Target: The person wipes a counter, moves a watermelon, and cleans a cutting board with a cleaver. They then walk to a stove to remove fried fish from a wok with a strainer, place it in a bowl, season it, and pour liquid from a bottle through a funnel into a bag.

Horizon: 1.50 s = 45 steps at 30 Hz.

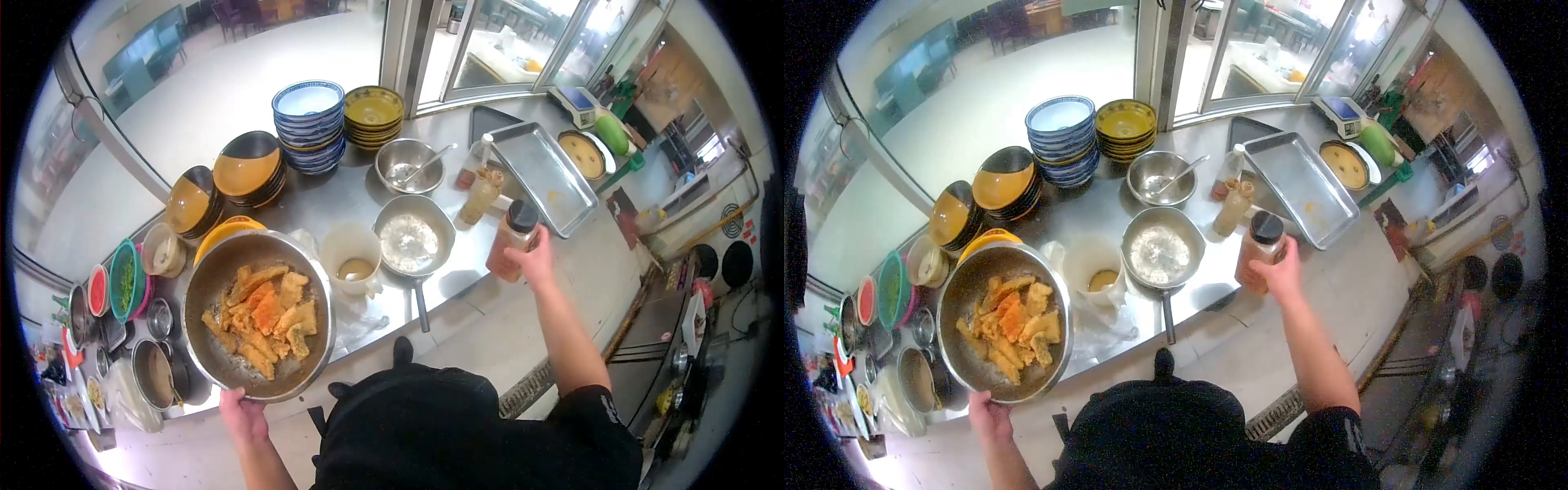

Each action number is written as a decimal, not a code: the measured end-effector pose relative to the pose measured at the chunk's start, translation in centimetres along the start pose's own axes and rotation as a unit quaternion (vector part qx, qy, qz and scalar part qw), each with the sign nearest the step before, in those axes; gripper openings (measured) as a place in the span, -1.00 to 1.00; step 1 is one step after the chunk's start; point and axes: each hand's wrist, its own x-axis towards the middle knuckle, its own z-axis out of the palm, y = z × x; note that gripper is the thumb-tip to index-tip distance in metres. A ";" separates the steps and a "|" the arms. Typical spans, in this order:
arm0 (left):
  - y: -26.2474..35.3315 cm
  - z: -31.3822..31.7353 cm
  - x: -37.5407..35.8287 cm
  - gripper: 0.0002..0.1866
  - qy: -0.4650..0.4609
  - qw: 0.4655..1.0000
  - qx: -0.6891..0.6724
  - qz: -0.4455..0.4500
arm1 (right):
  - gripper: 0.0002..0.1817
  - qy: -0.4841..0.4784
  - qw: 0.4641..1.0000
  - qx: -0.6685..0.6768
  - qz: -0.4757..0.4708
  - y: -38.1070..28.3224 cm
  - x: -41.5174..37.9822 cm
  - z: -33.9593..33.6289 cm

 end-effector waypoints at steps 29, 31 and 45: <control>-3.5 0.6 -3.5 -0.39 0.147 0.984 -0.087 0.048 | -0.10 -0.099 0.981 -0.165 -0.032 10.3 22.0 9.2; -3.7 0.6 -3.6 -0.38 0.153 0.983 -0.097 0.042 | -0.14 -0.091 0.985 -0.147 -0.001 9.2 22.3 8.7; -6.7 -3.8 0.8 -0.41 0.124 0.982 -0.133 0.046 | -0.61 -0.213 0.854 0.474 0.026 -11.7 16.2 6.2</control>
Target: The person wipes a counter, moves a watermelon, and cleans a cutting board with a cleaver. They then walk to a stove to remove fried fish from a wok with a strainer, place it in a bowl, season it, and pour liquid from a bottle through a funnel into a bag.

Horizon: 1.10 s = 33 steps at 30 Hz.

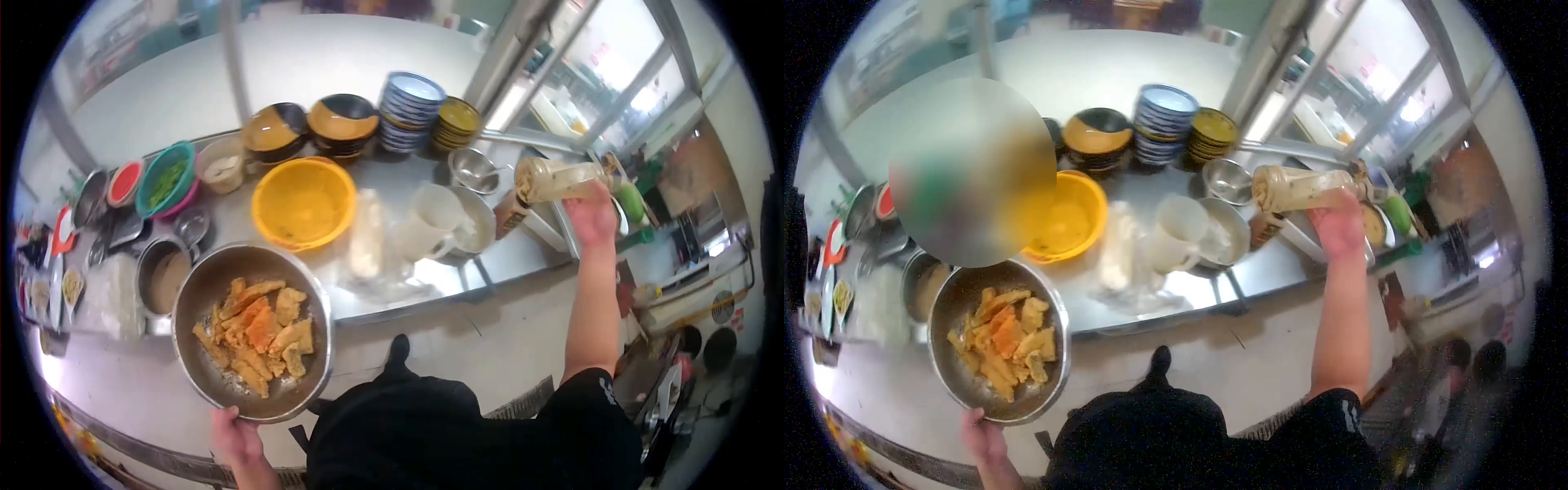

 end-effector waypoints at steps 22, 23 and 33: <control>-7.0 9.3 -8.8 -0.66 0.184 0.975 -0.072 0.103 | -0.37 -0.241 0.943 -0.229 -0.004 8.3 12.8 11.5; -7.8 9.3 -9.1 -0.63 0.185 0.975 -0.063 0.109 | -0.34 -0.259 0.934 -0.247 -0.010 7.8 14.2 11.4; -6.8 18.1 -11.2 -0.62 0.296 0.924 -0.166 0.175 | -0.27 -0.466 0.830 -0.304 -0.029 6.3 20.7 28.4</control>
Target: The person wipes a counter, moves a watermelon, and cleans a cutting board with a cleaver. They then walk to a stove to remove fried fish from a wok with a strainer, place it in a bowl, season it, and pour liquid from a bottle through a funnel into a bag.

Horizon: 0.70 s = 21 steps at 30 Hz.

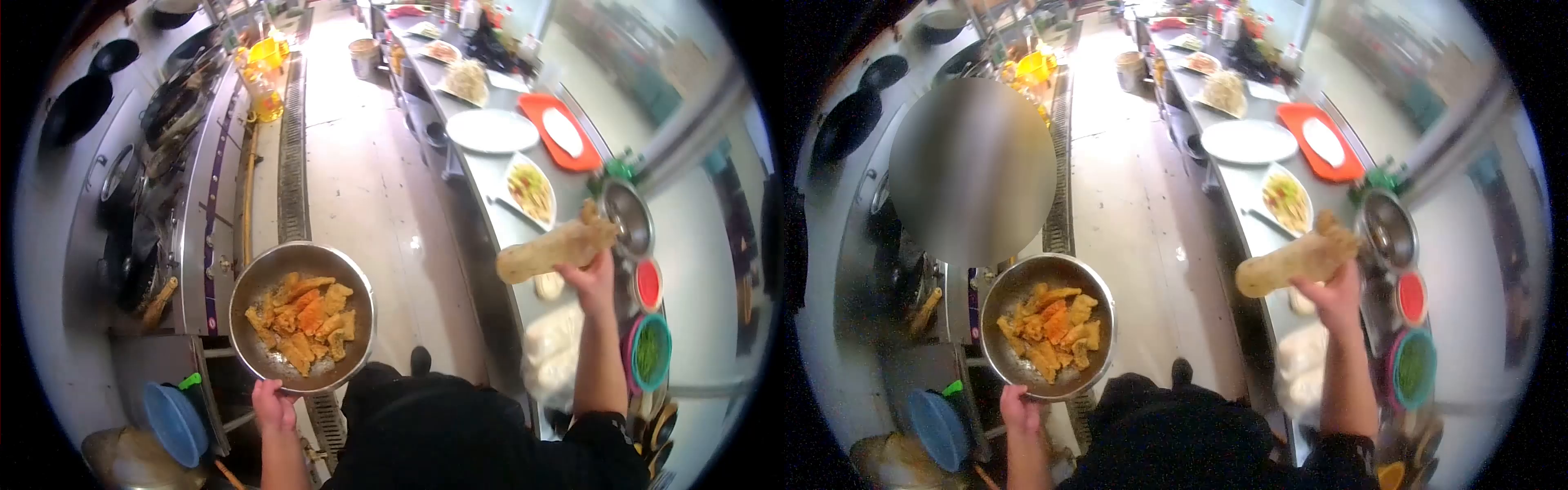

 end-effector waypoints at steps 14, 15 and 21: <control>7.7 21.7 19.0 -0.68 0.017 0.999 0.030 -0.032 | -0.19 -0.041 0.990 -0.131 0.021 7.4 22.3 8.9; 9.0 24.6 21.3 -0.69 0.001 0.998 0.046 -0.038 | -0.19 -0.039 0.989 -0.132 0.058 7.8 24.5 9.1; 13.7 42.5 36.8 -0.79 -0.072 0.994 0.082 -0.025 | -0.22 0.053 0.991 -0.082 0.089 10.6 38.7 11.8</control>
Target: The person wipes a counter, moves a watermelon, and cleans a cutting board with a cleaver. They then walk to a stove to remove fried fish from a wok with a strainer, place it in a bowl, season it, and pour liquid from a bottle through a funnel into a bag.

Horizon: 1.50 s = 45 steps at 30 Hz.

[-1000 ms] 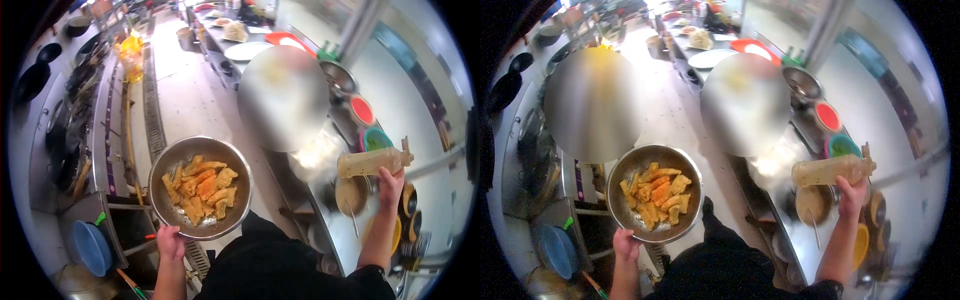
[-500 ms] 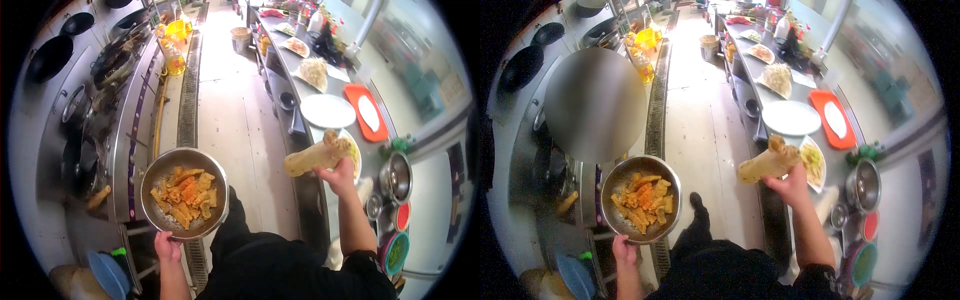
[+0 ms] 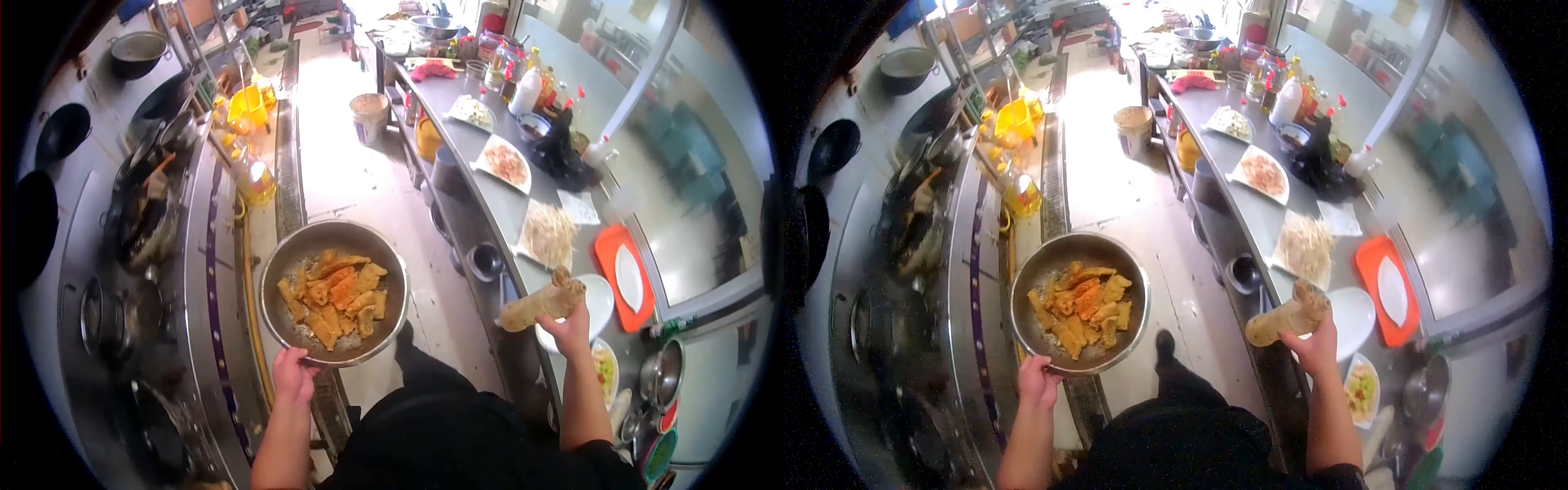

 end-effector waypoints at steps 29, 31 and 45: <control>0.0 68.3 71.6 -0.78 -0.277 0.867 0.393 -0.128 | -0.17 0.306 0.926 -0.017 0.223 -3.6 53.0 28.4; -2.6 69.7 74.3 -0.73 -0.308 0.854 0.414 -0.066 | -0.16 0.289 0.919 0.000 0.267 -4.3 56.7 30.4; 28.2 68.6 94.1 -0.20 -0.478 0.710 0.417 0.306 | -0.12 -0.209 0.974 0.068 0.048 -10.3 99.8 59.0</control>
